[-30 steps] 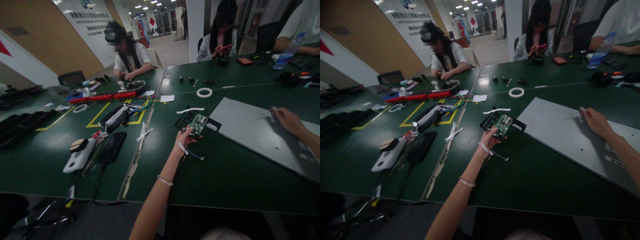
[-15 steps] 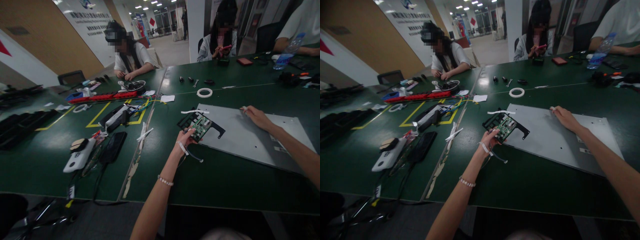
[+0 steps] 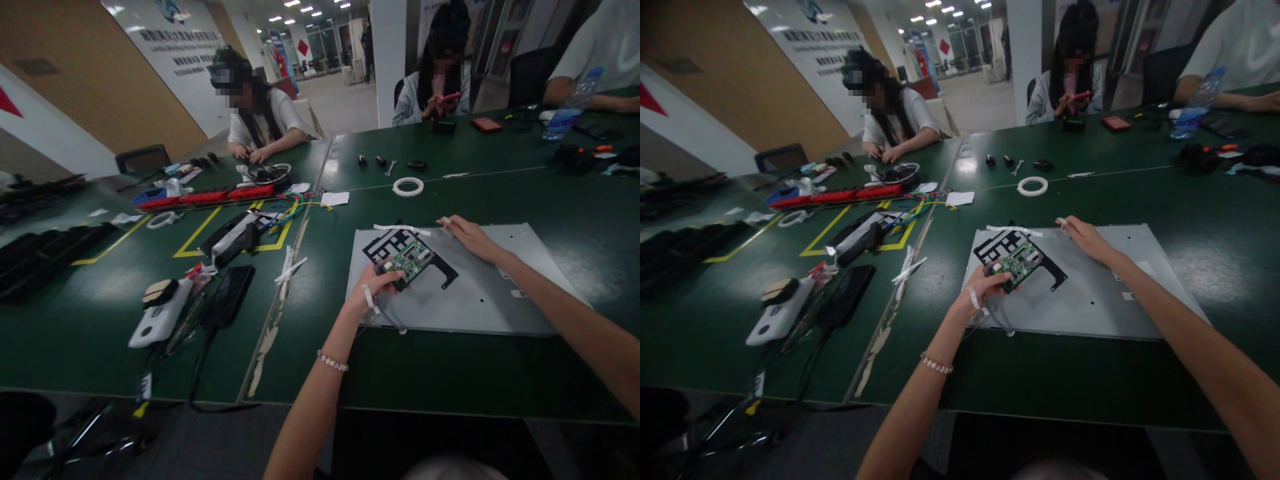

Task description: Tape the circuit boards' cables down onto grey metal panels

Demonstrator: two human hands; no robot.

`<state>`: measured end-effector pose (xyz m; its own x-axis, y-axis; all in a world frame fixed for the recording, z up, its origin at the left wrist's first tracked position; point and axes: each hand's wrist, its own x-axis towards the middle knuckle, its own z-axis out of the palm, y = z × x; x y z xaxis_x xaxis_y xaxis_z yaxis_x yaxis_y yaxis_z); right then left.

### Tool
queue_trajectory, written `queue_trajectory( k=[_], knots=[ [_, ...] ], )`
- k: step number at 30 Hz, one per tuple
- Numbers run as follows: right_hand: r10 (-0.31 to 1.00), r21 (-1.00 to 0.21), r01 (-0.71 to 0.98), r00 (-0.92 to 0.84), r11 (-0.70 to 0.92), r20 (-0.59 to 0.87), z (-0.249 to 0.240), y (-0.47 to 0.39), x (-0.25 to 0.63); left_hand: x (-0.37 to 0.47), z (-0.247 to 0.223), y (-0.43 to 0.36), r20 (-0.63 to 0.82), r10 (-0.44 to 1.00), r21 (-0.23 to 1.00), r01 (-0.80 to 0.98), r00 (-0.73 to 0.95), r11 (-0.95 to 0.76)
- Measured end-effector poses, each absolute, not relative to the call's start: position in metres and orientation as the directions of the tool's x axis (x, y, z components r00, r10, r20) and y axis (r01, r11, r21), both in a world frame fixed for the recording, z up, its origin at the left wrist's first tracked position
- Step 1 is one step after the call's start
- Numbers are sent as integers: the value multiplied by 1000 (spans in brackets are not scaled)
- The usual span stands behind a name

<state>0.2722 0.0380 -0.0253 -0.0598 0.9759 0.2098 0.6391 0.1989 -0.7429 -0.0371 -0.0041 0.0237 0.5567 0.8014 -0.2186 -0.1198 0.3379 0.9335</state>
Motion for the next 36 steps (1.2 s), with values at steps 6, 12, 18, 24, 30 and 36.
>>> queue_trajectory(
  k=[6,12,18,24,30,36],
  knots=[
    [945,-672,741,220,-1,242,-23,23,304,-38,19,-3,-240,781,937,-71,576,341],
    [843,-582,747,506,-322,183,-18,-25,379,-36,21,-1,-231,763,956,-4,604,293],
    [763,-543,683,637,-489,113,-30,-60,415,-32,25,0,-251,777,966,95,577,241],
    [759,-571,663,642,-484,103,-39,-61,413,-18,28,9,-195,757,981,113,624,159],
    [790,-617,666,603,-419,115,-36,-61,396,-5,20,27,-217,725,976,156,654,152],
    [791,-629,688,584,-363,183,-36,-62,388,-2,11,33,-176,823,966,257,541,38]
  ],
)
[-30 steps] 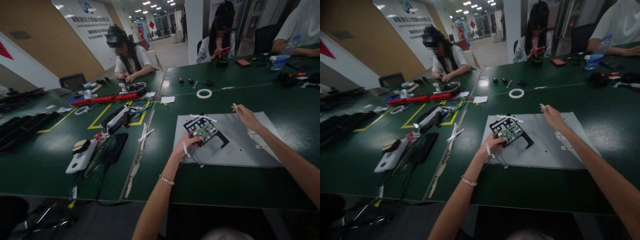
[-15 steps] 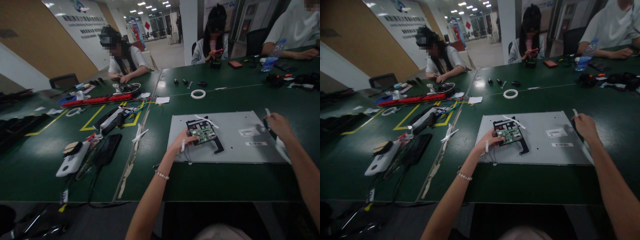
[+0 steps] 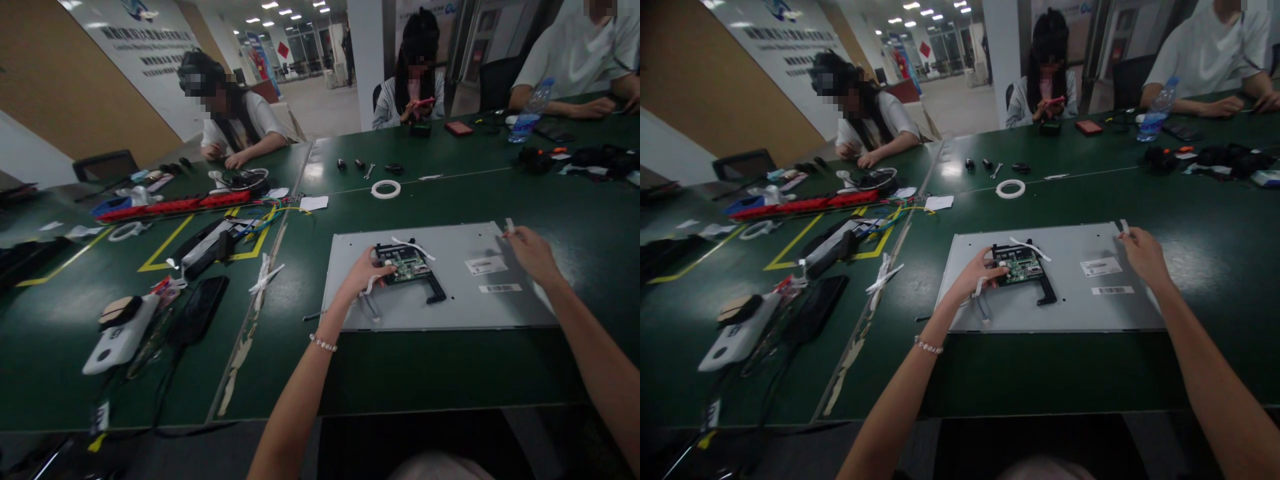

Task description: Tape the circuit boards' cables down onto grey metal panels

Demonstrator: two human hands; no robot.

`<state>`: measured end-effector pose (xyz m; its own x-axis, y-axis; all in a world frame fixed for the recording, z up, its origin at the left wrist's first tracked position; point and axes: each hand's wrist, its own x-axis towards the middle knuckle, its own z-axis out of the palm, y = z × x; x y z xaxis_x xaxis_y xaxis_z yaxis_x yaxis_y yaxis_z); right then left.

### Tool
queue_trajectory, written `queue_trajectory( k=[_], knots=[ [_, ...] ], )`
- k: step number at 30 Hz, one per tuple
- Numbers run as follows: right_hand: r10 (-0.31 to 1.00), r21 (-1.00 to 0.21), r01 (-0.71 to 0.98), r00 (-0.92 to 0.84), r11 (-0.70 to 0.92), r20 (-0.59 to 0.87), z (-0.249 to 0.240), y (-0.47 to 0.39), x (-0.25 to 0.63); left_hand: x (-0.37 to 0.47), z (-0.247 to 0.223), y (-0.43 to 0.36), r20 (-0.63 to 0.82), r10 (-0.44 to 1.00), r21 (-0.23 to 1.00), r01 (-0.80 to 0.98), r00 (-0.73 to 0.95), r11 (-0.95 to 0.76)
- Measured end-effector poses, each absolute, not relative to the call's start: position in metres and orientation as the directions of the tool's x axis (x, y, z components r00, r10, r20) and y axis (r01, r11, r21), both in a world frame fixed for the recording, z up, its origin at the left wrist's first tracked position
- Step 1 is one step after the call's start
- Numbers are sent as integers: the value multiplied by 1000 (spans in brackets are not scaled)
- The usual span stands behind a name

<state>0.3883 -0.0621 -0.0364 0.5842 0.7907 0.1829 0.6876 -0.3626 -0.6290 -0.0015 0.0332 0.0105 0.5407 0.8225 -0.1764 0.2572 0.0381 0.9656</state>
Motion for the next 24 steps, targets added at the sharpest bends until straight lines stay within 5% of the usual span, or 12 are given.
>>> queue_trajectory(
  k=[6,17,24],
  knots=[
    [806,-623,723,541,-299,241,-37,-62,385,-1,13,30,96,860,875,371,501,-313],
    [859,-579,805,384,-132,338,-43,-57,376,-10,9,30,125,837,840,392,533,-375],
    [847,-559,822,373,-111,380,-47,-55,376,-11,-3,40,132,742,716,455,657,-530]
  ],
)
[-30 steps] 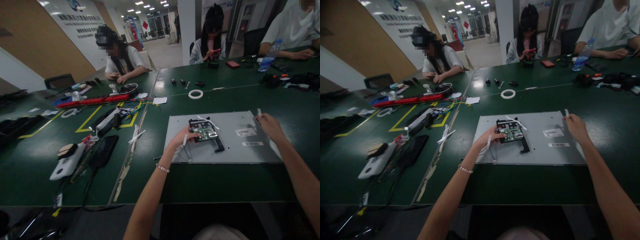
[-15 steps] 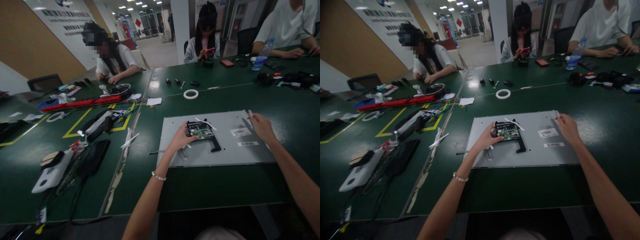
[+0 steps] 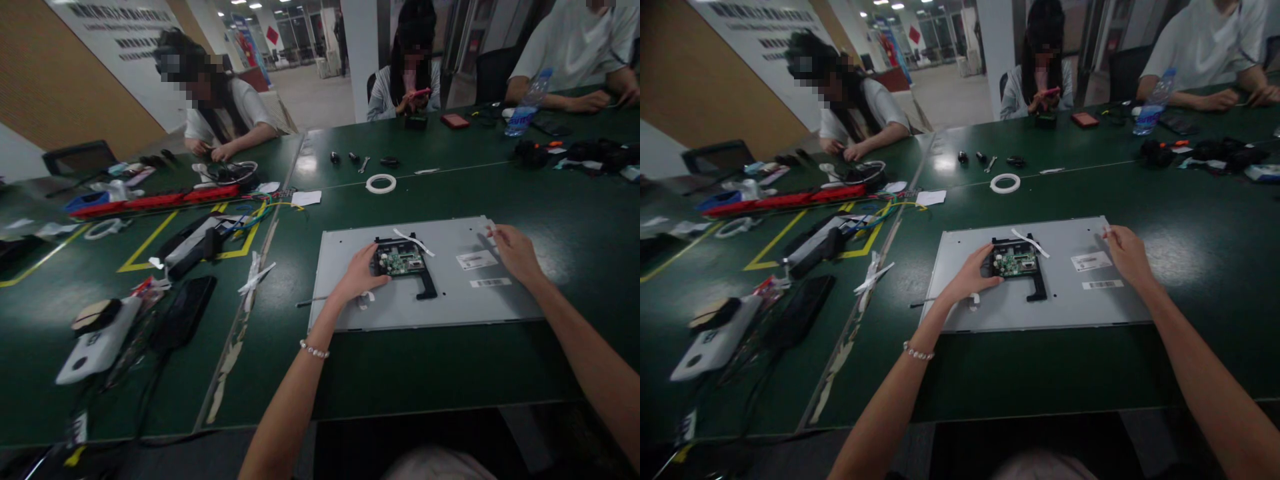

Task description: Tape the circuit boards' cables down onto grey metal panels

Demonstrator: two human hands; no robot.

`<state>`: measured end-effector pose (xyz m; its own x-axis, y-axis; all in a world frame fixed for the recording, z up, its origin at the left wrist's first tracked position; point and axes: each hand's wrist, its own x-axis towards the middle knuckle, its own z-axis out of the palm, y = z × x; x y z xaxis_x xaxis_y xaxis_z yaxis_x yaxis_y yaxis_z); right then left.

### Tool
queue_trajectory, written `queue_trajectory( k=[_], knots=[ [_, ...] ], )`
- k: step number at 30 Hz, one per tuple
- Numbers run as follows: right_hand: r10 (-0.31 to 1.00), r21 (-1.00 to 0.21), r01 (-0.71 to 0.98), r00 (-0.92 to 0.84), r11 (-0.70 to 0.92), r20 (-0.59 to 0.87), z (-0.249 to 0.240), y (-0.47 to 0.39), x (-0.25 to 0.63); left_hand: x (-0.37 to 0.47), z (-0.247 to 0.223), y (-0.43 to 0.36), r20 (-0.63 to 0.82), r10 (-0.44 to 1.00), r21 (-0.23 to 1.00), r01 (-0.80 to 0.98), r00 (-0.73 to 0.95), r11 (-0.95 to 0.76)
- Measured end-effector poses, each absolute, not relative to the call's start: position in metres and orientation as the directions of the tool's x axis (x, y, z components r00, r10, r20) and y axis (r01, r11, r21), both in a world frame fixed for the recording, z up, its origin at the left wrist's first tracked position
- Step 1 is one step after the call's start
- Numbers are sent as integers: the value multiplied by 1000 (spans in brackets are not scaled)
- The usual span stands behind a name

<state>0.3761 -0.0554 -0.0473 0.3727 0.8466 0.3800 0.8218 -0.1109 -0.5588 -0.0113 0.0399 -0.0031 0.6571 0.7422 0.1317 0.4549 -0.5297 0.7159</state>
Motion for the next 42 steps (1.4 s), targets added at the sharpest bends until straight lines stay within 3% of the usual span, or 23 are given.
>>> queue_trajectory(
  k=[12,30,36,42],
  knots=[
    [870,-551,830,330,-83,367,-51,-56,376,-10,1,36,127,717,655,484,686,-580],
    [883,-423,901,276,-99,381,-46,-52,373,-6,-2,35,137,733,612,525,667,-592],
    [882,-383,923,166,18,442,-31,-52,353,-6,0,35,131,734,612,528,667,-589],
    [942,-412,870,-147,269,303,-11,-55,299,-6,-1,34,132,734,622,521,666,-585]
  ],
)
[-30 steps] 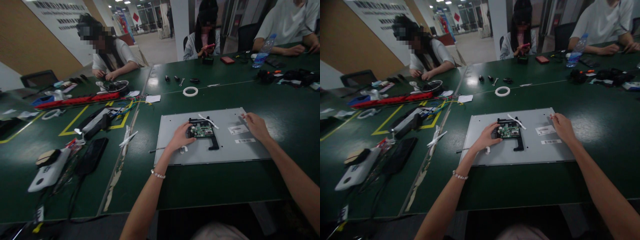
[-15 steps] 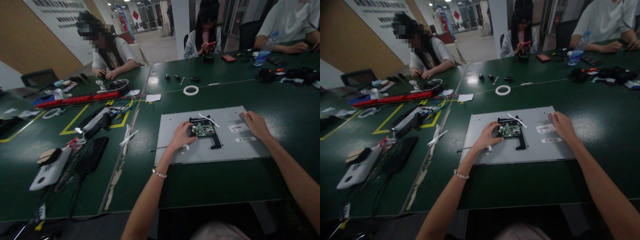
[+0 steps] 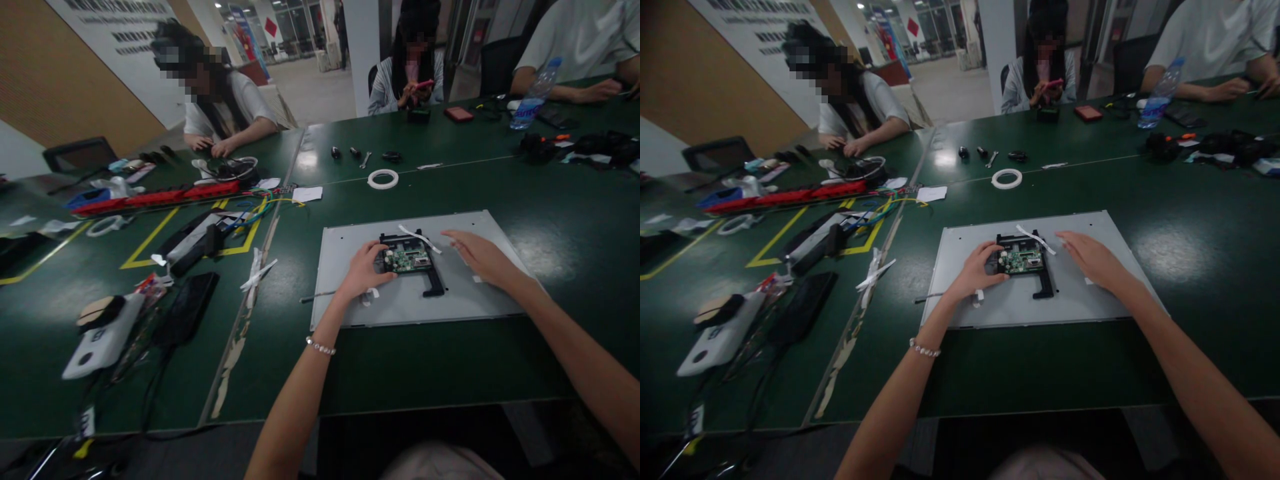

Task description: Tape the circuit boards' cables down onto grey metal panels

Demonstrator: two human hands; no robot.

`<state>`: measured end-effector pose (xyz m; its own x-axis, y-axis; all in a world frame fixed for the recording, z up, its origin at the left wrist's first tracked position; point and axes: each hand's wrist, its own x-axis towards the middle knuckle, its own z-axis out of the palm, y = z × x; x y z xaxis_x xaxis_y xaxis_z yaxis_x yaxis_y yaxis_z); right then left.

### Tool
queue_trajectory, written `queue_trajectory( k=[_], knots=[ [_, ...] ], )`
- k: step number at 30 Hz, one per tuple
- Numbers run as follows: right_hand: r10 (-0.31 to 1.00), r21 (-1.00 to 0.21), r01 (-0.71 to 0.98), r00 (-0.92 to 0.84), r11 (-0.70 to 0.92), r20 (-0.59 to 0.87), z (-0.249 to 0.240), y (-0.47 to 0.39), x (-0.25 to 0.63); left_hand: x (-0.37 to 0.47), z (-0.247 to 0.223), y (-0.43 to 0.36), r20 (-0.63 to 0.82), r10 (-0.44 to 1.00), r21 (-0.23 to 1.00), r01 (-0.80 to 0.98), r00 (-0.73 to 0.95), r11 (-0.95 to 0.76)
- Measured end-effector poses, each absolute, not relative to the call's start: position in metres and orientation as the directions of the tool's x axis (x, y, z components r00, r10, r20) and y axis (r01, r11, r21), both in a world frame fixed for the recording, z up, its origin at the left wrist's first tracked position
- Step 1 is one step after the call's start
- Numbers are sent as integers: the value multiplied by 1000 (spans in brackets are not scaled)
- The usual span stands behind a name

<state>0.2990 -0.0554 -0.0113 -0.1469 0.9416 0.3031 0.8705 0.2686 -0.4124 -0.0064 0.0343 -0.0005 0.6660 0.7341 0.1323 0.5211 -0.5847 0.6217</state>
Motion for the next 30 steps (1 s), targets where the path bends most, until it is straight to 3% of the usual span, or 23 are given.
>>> queue_trajectory(
  k=[6,19,30],
  knots=[
    [938,-434,835,-261,338,228,-9,-57,280,-7,-1,35,124,734,618,527,668,-583],
    [970,-482,848,-138,219,198,-12,-59,282,-4,3,32,123,750,617,542,650,-571],
    [971,-494,844,-120,209,207,-18,-58,286,-3,2,31,118,750,588,562,651,-581]
  ],
)
